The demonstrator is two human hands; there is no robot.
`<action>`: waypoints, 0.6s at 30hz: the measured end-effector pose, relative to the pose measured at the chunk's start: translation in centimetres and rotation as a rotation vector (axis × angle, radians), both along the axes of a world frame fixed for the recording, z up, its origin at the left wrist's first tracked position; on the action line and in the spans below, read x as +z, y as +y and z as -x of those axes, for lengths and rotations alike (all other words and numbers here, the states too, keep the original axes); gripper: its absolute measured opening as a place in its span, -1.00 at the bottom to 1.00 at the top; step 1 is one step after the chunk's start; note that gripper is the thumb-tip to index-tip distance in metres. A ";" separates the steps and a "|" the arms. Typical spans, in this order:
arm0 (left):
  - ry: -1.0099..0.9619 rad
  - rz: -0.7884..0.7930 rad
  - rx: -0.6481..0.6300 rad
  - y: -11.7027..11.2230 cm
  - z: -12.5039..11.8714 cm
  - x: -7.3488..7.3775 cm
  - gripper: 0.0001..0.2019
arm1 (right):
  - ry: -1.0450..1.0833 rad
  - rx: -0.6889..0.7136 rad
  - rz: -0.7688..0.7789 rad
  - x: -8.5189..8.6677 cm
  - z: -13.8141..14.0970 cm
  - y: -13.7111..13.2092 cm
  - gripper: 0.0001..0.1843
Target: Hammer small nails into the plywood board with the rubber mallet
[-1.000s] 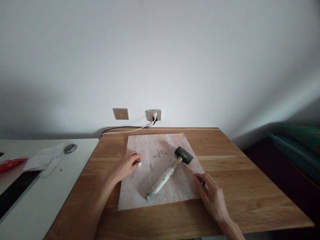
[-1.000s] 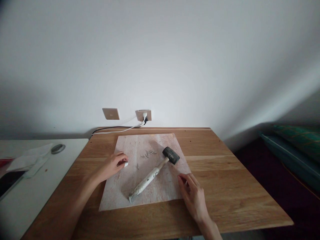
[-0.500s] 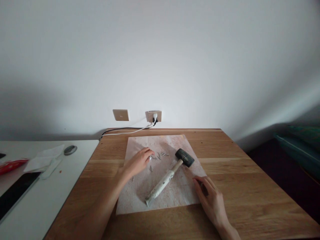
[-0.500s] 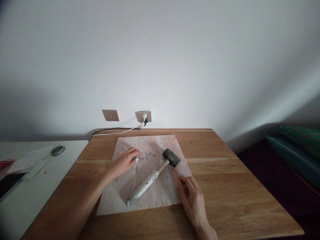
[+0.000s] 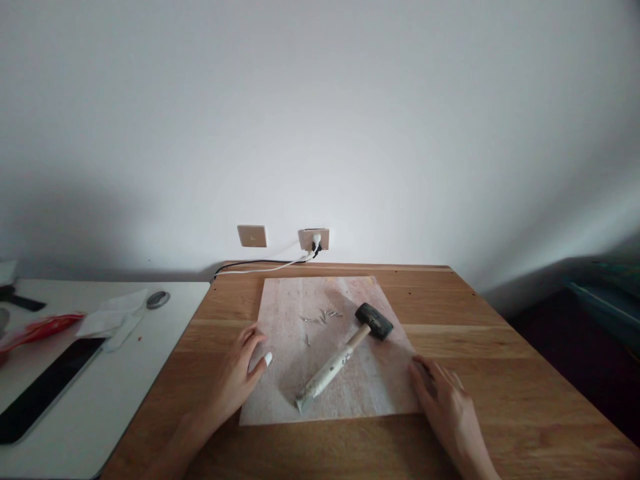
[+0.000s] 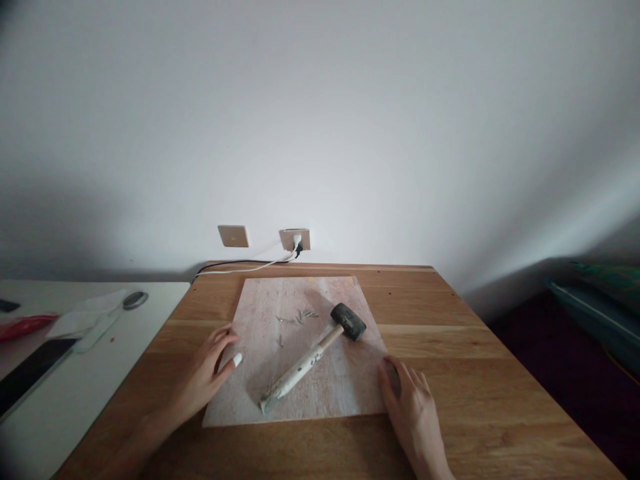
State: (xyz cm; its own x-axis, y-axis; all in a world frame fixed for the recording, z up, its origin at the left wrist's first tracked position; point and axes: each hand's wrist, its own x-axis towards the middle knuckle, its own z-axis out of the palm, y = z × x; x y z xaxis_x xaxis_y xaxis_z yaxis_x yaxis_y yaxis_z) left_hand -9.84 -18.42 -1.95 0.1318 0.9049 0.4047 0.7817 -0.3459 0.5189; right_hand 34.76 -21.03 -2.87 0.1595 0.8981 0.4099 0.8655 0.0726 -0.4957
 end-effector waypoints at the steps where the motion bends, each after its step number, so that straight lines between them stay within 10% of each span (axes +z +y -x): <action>1: -0.028 0.003 0.005 -0.5 -0.2 0.0 -0.77 | 0.024 -0.003 0.004 0.4 0.2 -0.1 -0.52; 8: -0.207 0.050 0.237 -1.3 -0.5 2.3 -0.75 | 0.179 0.113 0.083 2.9 3.3 -1.5 -0.59; 18: -0.179 0.141 0.506 -2.5 8.5 3.8 -0.59 | 0.246 0.293 0.107 3.7 11.1 -2.2 -0.64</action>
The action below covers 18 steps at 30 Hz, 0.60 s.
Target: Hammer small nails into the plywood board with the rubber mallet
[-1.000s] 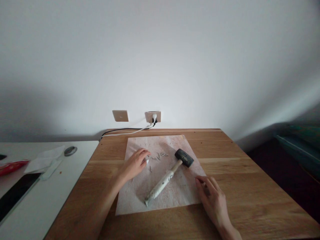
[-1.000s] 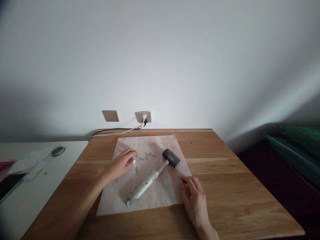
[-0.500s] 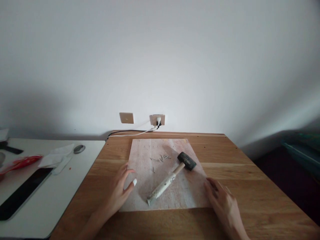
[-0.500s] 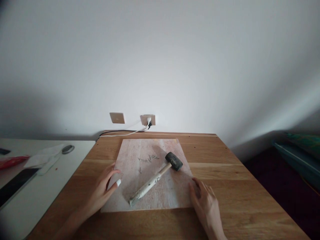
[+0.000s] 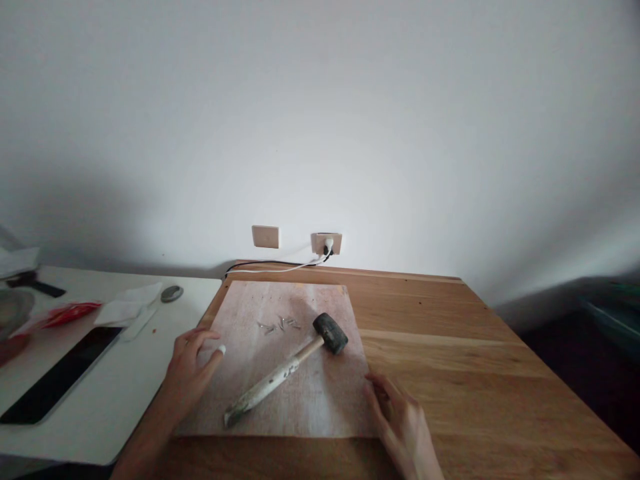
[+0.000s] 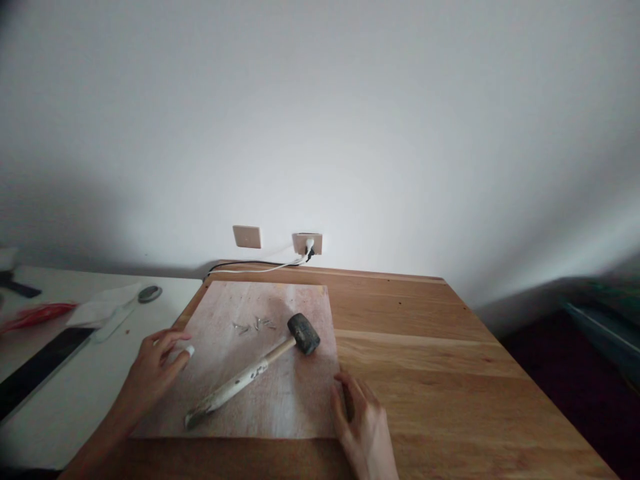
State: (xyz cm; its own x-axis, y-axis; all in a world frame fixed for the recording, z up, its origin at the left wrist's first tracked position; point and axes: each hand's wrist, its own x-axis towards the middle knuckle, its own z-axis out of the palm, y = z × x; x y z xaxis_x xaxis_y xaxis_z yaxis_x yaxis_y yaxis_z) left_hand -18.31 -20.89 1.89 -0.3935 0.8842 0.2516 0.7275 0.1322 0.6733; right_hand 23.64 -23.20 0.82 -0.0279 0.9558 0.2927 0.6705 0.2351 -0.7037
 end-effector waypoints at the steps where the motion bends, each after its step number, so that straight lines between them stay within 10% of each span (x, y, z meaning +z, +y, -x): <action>1: -0.004 0.004 0.030 0.0 0.7 0.0 -0.58 | 0.002 0.021 0.005 0.0 0.7 0.1 -0.65; 18: 0.265 0.138 0.130 1.1 7.3 -0.8 -0.58 | 0.208 0.246 0.212 0.8 4.4 0.7 -0.63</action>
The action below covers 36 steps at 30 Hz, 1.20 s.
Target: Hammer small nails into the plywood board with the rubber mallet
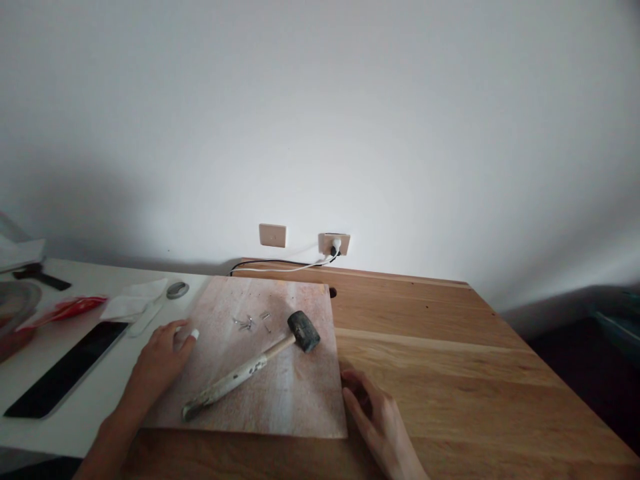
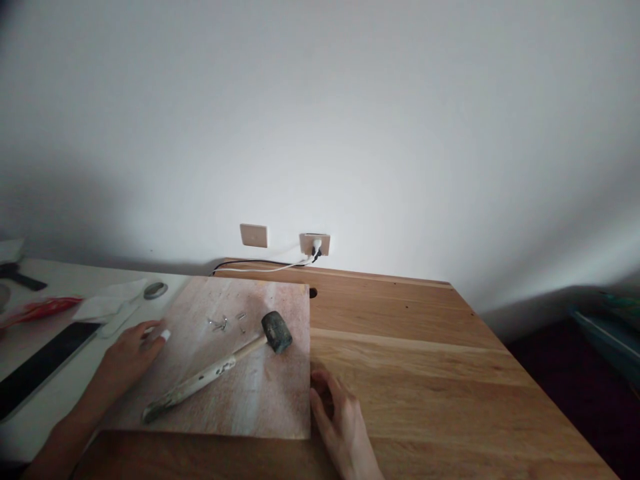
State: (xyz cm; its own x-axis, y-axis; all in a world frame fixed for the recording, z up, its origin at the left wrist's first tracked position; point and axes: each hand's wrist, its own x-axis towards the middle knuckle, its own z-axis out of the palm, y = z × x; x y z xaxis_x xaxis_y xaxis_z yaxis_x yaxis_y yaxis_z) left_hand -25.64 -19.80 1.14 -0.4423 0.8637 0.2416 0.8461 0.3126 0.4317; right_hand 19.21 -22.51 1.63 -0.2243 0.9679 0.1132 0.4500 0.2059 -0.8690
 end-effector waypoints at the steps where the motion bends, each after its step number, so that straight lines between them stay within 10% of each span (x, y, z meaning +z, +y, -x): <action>1: 0.014 0.020 -0.007 0.0 -0.1 -0.2 -0.57 | -0.007 0.014 -0.001 0.0 0.0 0.0 -0.63; 11: 0.156 0.085 -0.060 -0.2 -3.4 0.6 -0.53 | -0.009 0.042 0.002 0.0 -1.2 0.2 -0.63; 25: -0.084 -0.083 -0.476 0.4 -15.4 -2.0 -0.70 | -0.366 -0.487 -0.146 -2.4 -15.4 -0.3 -0.67; 31: -0.024 -0.114 -0.494 1.8 -15.3 -1.1 -0.76 | -0.445 -0.507 -0.256 -2.6 -15.2 -1.1 -0.62; 36: -0.034 -0.114 -0.796 3.7 -18.2 0.6 -0.69 | -0.392 -0.502 -0.338 -1.9 -11.9 -0.8 -0.62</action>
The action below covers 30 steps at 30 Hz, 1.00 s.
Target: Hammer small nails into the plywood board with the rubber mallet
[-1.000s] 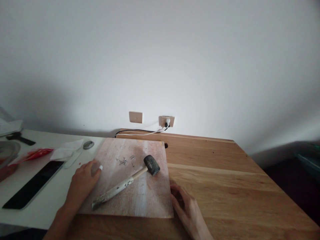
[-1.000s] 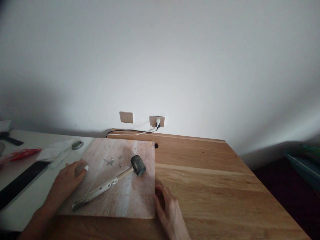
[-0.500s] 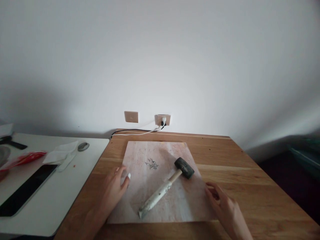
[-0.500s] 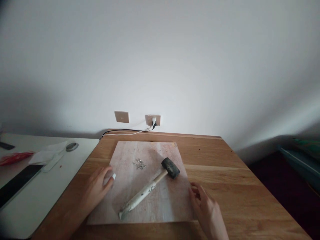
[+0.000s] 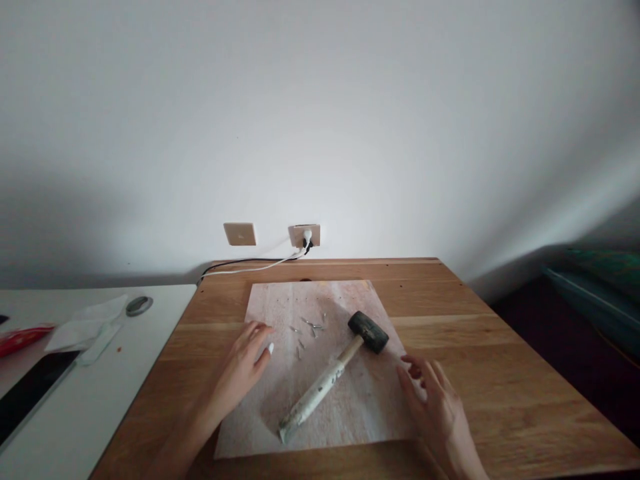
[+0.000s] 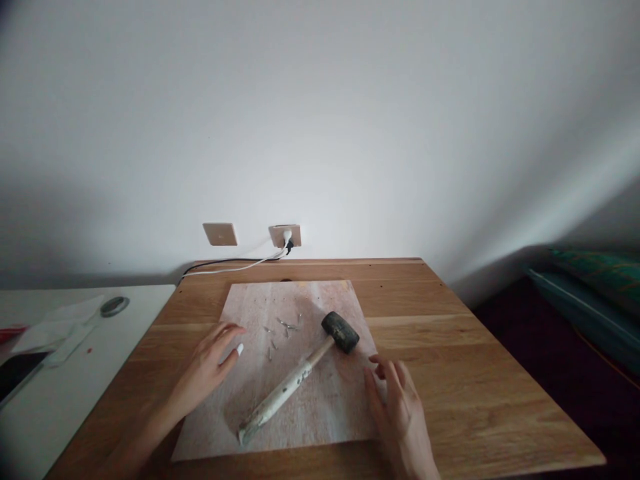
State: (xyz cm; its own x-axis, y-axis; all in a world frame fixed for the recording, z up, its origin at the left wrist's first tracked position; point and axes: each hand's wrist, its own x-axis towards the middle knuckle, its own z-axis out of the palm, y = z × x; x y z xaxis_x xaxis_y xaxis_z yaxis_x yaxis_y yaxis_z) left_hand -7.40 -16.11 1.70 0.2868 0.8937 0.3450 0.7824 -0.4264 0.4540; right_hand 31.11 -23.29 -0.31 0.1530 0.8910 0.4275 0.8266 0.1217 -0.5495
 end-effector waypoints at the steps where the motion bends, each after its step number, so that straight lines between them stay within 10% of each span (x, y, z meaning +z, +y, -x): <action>1: 0.025 0.017 -0.071 0.4 -0.9 0.4 -0.66 | 0.037 0.066 0.051 0.3 1.0 0.1 -0.63; 12: 0.271 0.256 -0.295 7.0 -7.1 7.2 -0.80 | 0.133 0.416 0.409 3.2 7.5 1.5 -0.44; 19: 0.325 0.252 -0.438 10.8 -9.0 5.1 -0.80 | 0.103 0.398 0.450 2.9 7.9 1.9 -0.46; 30: 0.371 0.299 -0.444 10.4 -8.8 4.7 -0.85 | 0.104 0.315 0.424 2.0 8.6 2.1 -0.54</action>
